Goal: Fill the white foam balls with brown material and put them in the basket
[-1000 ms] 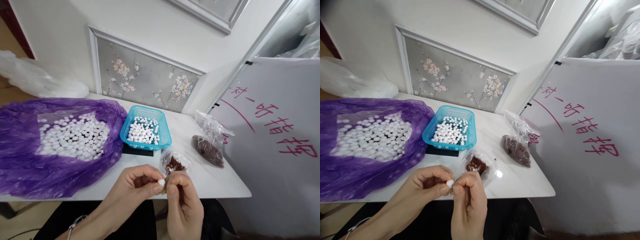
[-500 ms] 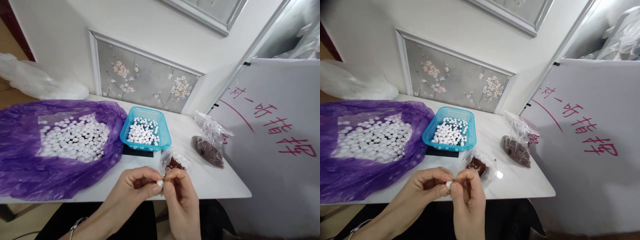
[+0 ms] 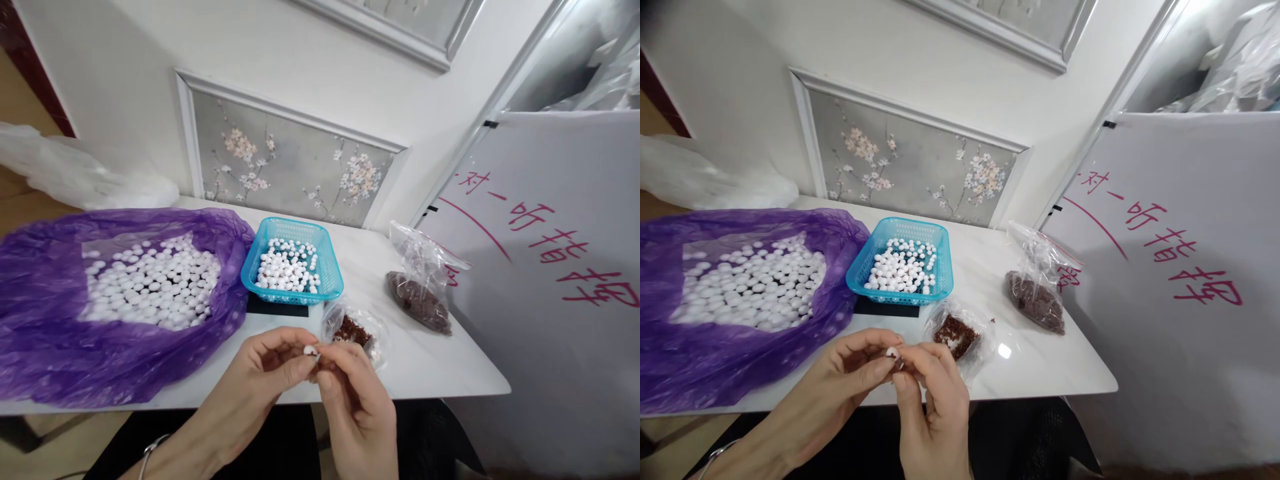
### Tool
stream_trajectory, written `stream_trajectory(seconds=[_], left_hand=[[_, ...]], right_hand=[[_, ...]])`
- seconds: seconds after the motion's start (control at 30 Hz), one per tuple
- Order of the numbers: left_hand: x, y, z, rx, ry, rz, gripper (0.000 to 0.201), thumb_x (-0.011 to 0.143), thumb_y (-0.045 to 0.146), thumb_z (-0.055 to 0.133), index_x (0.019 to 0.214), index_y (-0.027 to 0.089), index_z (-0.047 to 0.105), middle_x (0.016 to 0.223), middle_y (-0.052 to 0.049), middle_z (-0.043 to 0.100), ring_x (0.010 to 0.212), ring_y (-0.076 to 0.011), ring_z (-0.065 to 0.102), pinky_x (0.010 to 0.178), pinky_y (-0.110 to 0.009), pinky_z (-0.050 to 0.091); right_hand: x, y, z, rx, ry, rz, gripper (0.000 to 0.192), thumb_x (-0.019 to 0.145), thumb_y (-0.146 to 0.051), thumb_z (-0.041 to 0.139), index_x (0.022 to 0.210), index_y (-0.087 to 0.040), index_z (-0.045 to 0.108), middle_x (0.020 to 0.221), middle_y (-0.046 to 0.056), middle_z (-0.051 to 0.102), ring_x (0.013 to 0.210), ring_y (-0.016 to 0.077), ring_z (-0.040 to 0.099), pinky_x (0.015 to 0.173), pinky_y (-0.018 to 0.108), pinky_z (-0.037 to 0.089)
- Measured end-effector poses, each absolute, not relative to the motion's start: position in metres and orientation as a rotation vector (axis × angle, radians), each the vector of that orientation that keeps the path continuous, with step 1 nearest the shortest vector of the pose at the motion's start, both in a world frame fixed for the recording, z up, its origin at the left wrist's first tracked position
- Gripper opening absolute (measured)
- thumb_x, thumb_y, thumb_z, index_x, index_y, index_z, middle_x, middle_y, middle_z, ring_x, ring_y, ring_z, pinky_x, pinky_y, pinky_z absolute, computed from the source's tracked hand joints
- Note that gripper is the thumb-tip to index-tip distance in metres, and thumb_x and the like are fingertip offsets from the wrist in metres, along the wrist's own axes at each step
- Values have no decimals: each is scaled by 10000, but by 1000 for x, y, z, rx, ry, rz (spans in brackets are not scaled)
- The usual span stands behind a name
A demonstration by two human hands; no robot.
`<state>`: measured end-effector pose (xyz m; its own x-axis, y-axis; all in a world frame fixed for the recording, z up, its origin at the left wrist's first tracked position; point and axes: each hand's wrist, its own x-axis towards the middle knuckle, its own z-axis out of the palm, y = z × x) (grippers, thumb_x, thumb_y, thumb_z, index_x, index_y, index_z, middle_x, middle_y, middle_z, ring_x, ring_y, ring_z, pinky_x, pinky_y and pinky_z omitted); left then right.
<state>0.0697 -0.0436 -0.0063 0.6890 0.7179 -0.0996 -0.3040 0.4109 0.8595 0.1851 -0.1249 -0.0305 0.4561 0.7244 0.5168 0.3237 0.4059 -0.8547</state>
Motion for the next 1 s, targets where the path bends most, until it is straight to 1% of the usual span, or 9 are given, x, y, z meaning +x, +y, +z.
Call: stream_trajectory(seconds=[0.13, 0.3, 0.47, 0.67, 0.77, 0.9, 1.0], left_hand=[[67, -42, -8, 908, 521, 661, 102, 763, 234, 791, 856, 193, 781, 822, -21, 715, 790, -128, 620, 780, -198, 508], [64, -39, -14, 809, 564, 647, 175, 699, 196, 839, 871, 200, 807, 887, -27, 751, 788, -115, 646, 782, -171, 527], [62, -39, -14, 703, 563, 652, 177, 657, 177, 866, 828, 182, 818, 846, -35, 782, 746, -103, 676, 755, -140, 548], [61, -37, -17, 687, 556, 664, 177, 653, 167, 871, 822, 179, 821, 857, -35, 795, 742, -92, 690, 760, -122, 551], [62, -36, -16, 690, 580, 677, 180, 648, 175, 877, 818, 183, 821, 857, -23, 793, 728, -79, 685, 753, -108, 548], [62, -35, -9, 707, 565, 705, 223, 634, 211, 889, 844, 189, 816, 892, -16, 785, 778, -86, 686, 776, -111, 546], [62, -31, -5, 757, 598, 763, 183, 647, 235, 881, 810, 194, 808, 858, -4, 776, 748, -74, 671, 745, -110, 544]], right_hand=[[187, -128, -33, -1172, -1141, 294, 203, 922, -174, 568, 1019, -258, 725, 872, 45, 658, 783, 175, 638, 692, 286, 533], [189, -133, -35, -1194, -1106, 300, 173, 920, -190, 575, 974, -253, 728, 834, 34, 652, 680, 149, 620, 610, 253, 514], [189, -134, -37, -1193, -1104, 298, 174, 921, -191, 576, 978, -256, 727, 837, 29, 660, 663, 138, 610, 608, 244, 502], [189, -135, -39, -1205, -1078, 312, 156, 918, -209, 588, 986, -249, 723, 797, 21, 662, 654, 140, 613, 605, 244, 504], [192, -138, -37, -1215, -1046, 300, 145, 920, -215, 592, 975, -249, 722, 785, 15, 655, 652, 129, 608, 601, 225, 499], [212, -145, -35, -1309, -1026, 181, 134, 924, -231, 589, 981, -248, 710, 769, 10, 653, 688, 137, 616, 627, 218, 507], [235, -150, -36, -1533, -1073, 1, 158, 933, -273, 571, 1023, -236, 696, 755, 11, 674, 632, 139, 622, 601, 219, 514]])
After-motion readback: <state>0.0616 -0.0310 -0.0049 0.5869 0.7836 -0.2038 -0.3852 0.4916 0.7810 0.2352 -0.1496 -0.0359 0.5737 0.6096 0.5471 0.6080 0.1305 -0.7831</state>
